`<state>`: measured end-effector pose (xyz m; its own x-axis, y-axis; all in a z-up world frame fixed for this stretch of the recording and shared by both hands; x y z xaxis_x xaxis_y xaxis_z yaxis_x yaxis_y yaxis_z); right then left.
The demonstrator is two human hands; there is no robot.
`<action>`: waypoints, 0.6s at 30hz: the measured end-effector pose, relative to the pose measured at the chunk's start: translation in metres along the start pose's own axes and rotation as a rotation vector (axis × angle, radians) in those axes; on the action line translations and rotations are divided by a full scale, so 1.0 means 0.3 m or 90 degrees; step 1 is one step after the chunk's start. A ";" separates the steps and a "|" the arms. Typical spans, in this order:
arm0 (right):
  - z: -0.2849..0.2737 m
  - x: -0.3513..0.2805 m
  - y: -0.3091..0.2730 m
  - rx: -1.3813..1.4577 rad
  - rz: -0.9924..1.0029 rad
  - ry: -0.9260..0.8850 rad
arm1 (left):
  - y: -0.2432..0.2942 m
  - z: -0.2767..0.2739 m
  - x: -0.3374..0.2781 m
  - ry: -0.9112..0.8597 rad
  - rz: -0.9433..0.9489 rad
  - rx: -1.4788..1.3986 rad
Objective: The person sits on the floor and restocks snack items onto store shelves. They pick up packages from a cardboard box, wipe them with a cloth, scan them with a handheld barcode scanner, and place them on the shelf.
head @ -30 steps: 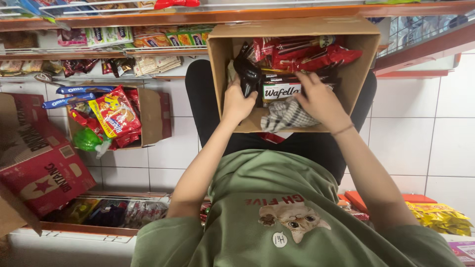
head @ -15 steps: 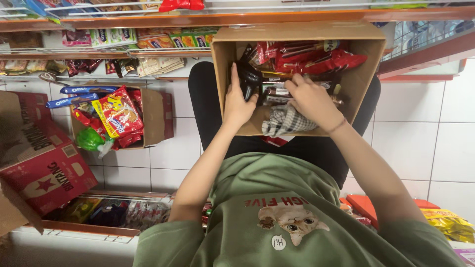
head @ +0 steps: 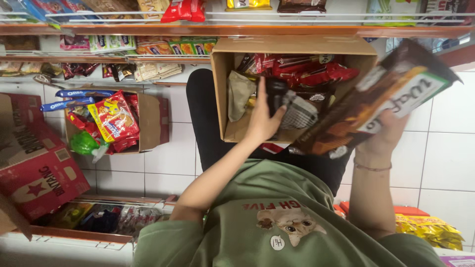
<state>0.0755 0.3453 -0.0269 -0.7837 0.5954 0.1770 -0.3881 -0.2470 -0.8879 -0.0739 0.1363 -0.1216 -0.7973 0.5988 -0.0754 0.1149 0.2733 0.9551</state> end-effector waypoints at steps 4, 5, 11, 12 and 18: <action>0.073 -0.022 0.103 0.317 0.190 -0.031 | -0.076 0.054 0.040 -0.048 -0.145 -0.071; 0.098 -0.019 0.124 0.327 0.222 -0.043 | -0.087 0.047 0.080 -0.048 -0.131 0.018; 0.201 -0.070 0.200 0.411 0.333 -0.075 | -0.147 -0.082 0.224 0.129 0.050 0.788; 0.203 -0.088 0.209 0.435 0.355 -0.064 | -0.147 -0.092 0.229 0.196 0.101 0.870; 0.165 -0.100 0.234 0.263 0.374 -0.008 | -0.277 -0.057 0.298 -0.104 -0.015 0.977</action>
<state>0.0478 0.2723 -0.0734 -0.9239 0.2668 -0.2742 -0.0499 -0.7947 -0.6050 -0.1650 0.1543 -0.2028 -0.7477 0.6290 -0.2129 0.6641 0.7075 -0.2418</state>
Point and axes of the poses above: each hand's wrist, its own x-axis towards the middle knuckle, its own z-axis out of the palm, y = z × x, the point moved 7 cm from there along x, towards the middle knuckle, and after that the axes turned 5 degrees about -y, right-handed, at the moved point
